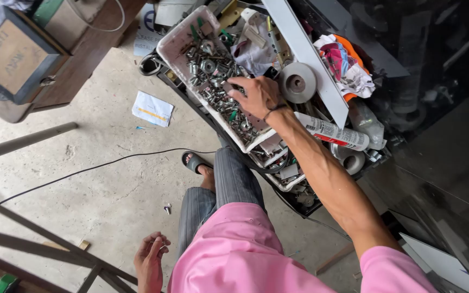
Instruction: Assembling a metal frame by selecting parts from a bin and using a power drill and pliers to fasten them.
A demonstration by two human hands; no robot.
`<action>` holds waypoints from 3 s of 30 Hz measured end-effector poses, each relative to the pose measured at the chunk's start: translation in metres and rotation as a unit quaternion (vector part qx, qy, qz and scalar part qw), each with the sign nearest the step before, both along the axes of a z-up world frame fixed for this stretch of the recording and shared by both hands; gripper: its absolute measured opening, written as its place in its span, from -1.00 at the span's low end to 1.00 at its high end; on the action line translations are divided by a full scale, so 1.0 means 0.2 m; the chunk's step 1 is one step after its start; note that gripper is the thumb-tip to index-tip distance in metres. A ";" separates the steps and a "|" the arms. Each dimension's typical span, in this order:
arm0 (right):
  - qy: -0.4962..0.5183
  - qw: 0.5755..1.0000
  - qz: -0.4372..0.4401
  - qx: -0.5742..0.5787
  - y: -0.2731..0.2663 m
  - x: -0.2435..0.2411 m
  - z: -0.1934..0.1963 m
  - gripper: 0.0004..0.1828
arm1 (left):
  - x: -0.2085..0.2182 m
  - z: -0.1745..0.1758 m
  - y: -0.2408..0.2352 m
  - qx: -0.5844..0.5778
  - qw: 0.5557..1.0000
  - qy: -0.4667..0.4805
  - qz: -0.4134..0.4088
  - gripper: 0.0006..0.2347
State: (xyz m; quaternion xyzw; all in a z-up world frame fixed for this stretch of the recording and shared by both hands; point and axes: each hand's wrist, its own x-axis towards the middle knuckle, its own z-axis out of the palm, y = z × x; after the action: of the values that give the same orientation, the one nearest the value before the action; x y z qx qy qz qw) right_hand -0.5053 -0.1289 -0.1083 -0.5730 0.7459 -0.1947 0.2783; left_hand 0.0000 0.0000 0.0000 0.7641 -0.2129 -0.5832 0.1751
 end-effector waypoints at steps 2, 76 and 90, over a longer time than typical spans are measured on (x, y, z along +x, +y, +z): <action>0.019 0.999 0.009 0.025 -0.01 0.02 -0.02 -0.75 | 0.04 -0.06 0.04 0.005 1.000 0.002 0.004 -0.86; 0.101 0.995 0.006 0.012 -0.06 0.11 0.01 -0.72 | 0.18 -0.17 0.18 -0.013 0.995 0.043 0.088 -0.85; 0.088 0.996 0.005 0.033 -0.16 0.00 0.06 -0.52 | 0.15 -0.17 0.18 -0.003 0.995 0.027 0.093 -0.86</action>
State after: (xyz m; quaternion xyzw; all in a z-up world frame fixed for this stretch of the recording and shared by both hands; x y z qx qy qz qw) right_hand -0.5046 -0.1617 -0.0962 -0.5819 0.7707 -0.1176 0.2315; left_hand 0.0308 0.0369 -0.0336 0.7642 -0.1376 -0.5842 0.2363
